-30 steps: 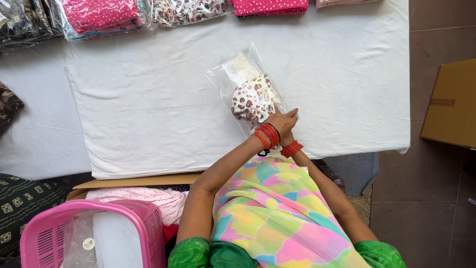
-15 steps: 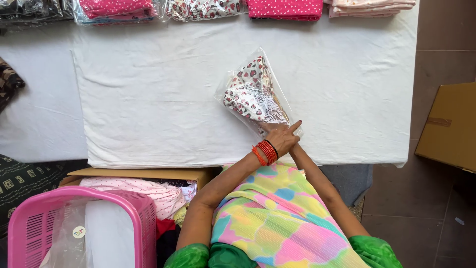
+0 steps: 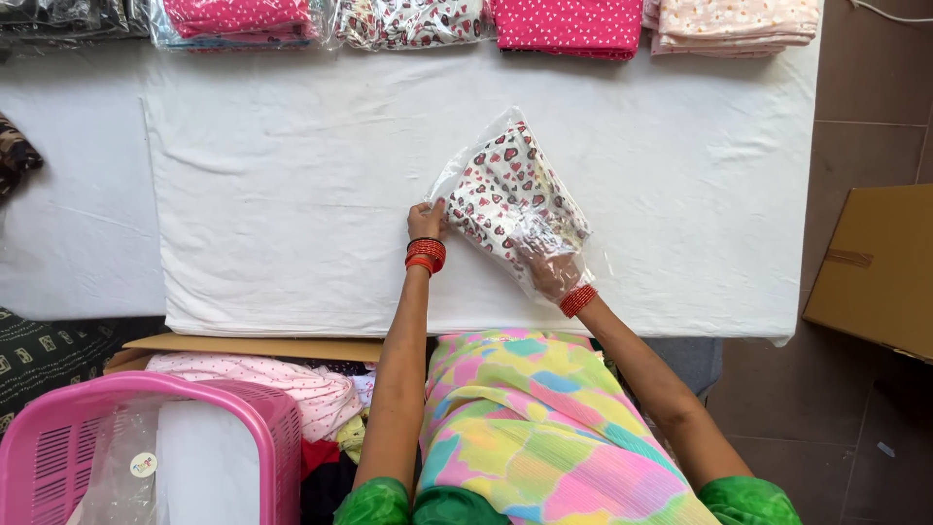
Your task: The person folds patterned fabric items and places them into clear plastic bags on a white table. They seal the bags and stack the packaged items with other similar packages.
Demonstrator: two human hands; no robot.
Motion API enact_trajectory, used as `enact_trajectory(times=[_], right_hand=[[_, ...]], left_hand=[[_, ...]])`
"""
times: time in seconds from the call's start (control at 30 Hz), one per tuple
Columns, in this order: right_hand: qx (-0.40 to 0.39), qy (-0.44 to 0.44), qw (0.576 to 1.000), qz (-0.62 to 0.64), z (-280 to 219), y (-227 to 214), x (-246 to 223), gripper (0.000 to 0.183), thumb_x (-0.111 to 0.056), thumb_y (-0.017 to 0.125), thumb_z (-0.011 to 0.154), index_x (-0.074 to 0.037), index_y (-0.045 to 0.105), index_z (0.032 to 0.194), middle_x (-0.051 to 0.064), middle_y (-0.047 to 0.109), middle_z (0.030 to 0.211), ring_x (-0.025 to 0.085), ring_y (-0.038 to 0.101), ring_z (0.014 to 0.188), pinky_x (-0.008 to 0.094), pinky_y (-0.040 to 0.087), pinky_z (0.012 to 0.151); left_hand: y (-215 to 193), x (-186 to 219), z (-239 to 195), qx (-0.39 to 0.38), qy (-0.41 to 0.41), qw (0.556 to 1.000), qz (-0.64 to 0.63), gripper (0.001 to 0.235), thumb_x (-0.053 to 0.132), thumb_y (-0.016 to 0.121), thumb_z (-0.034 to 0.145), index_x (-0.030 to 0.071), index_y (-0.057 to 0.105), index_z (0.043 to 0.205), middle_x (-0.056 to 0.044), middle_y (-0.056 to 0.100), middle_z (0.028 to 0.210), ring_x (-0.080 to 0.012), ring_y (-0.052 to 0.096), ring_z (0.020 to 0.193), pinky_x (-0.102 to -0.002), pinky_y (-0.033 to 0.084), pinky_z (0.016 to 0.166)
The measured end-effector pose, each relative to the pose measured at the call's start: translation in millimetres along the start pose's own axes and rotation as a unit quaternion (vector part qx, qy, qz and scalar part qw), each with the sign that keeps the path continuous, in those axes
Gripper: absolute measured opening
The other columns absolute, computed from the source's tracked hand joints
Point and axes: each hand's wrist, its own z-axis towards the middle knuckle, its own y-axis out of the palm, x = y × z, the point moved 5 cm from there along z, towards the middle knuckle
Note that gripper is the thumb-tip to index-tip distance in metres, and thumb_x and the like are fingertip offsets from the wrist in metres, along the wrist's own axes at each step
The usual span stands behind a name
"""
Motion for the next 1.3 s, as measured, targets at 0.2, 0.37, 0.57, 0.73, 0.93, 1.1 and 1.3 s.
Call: enact_trajectory(times=[0.2, 0.37, 0.57, 0.73, 0.93, 1.1, 1.3], right_hand=[[-0.222, 0.141, 0.943, 0.206, 6, 35, 17, 0.072, 0.003, 0.049, 0.093, -0.029, 0.044, 0.157, 0.012, 0.070, 0.125, 0.033, 0.069, 0.113, 0.047, 0.057, 0.096], [-0.240, 0.103, 0.959, 0.112, 52, 43, -16, 0.061, -0.013, 0.048, 0.098, -0.025, 0.040, 0.157, 0.012, 0.055, 0.139, 0.034, 0.056, 0.127, 0.051, 0.047, 0.105], [-0.264, 0.053, 0.963, 0.000, 97, 68, -38, 0.057, -0.033, 0.048, 0.104, -0.019, 0.035, 0.158, 0.011, 0.038, 0.156, 0.034, 0.040, 0.144, 0.056, 0.035, 0.116], [-0.176, -0.004, 0.978, -0.111, 118, 101, -42, 0.066, -0.043, 0.050, 0.099, -0.018, 0.029, 0.157, 0.009, 0.027, 0.163, 0.036, 0.031, 0.149, 0.060, 0.031, 0.117], [-0.261, 0.077, 0.961, -0.052, 134, 120, -43, 0.082, -0.026, 0.054, 0.090, -0.012, 0.020, 0.163, 0.012, 0.022, 0.171, 0.039, 0.029, 0.147, 0.059, 0.038, 0.111], [-0.324, 0.073, 0.926, -0.179, 108, 195, -3, 0.057, -0.028, 0.049, 0.105, -0.010, 0.035, 0.158, 0.012, 0.041, 0.154, 0.034, 0.037, 0.148, 0.060, 0.031, 0.125], [-0.259, 0.046, 0.962, -0.078, 143, 179, -22, 0.051, -0.024, 0.043, 0.104, -0.011, 0.038, 0.154, 0.006, 0.036, 0.165, 0.027, 0.030, 0.155, 0.053, 0.017, 0.129]], left_hand=[[-2, 39, 8, -0.020, 0.111, 0.989, 0.096, 0.022, 0.022, 0.068, 0.088, 0.002, 0.068, 0.097, -0.006, 0.071, 0.080, -0.0176, 0.070, 0.072, -0.029, 0.057, 0.060], [-7, 35, 34, 0.074, 0.204, 0.975, 0.052, 0.033, 0.029, 0.056, 0.104, 0.006, 0.066, 0.126, -0.018, 0.074, 0.096, -0.0251, 0.067, 0.087, -0.037, 0.054, 0.078], [-12, -37, 17, 0.068, 0.160, 0.938, -0.299, 0.064, 0.052, 0.043, 0.108, 0.013, 0.029, 0.156, -0.018, 0.056, 0.140, -0.0304, 0.060, 0.125, -0.043, 0.051, 0.100], [18, -90, -93, 0.048, 0.215, 0.945, -0.240, 0.078, 0.049, 0.055, 0.103, 0.005, 0.022, 0.159, -0.023, 0.048, 0.137, -0.0333, 0.049, 0.124, -0.043, 0.045, 0.103], [9, -67, -157, -0.025, 0.281, 0.959, -0.028, 0.106, 0.031, 0.082, 0.085, 0.007, 0.009, 0.158, -0.023, 0.040, 0.142, -0.0333, 0.048, 0.127, -0.044, 0.049, 0.100], [18, -102, -152, -0.109, 0.167, 0.975, -0.100, 0.120, 0.013, 0.091, 0.071, 0.017, 0.006, 0.156, -0.020, 0.056, 0.123, -0.0258, 0.066, 0.103, -0.035, 0.061, 0.083], [18, -92, -166, -0.134, 0.202, 0.970, 0.001, 0.073, 0.005, 0.086, 0.079, 0.011, 0.033, 0.128, -0.007, 0.068, 0.092, -0.0153, 0.069, 0.077, -0.029, 0.058, 0.067]])
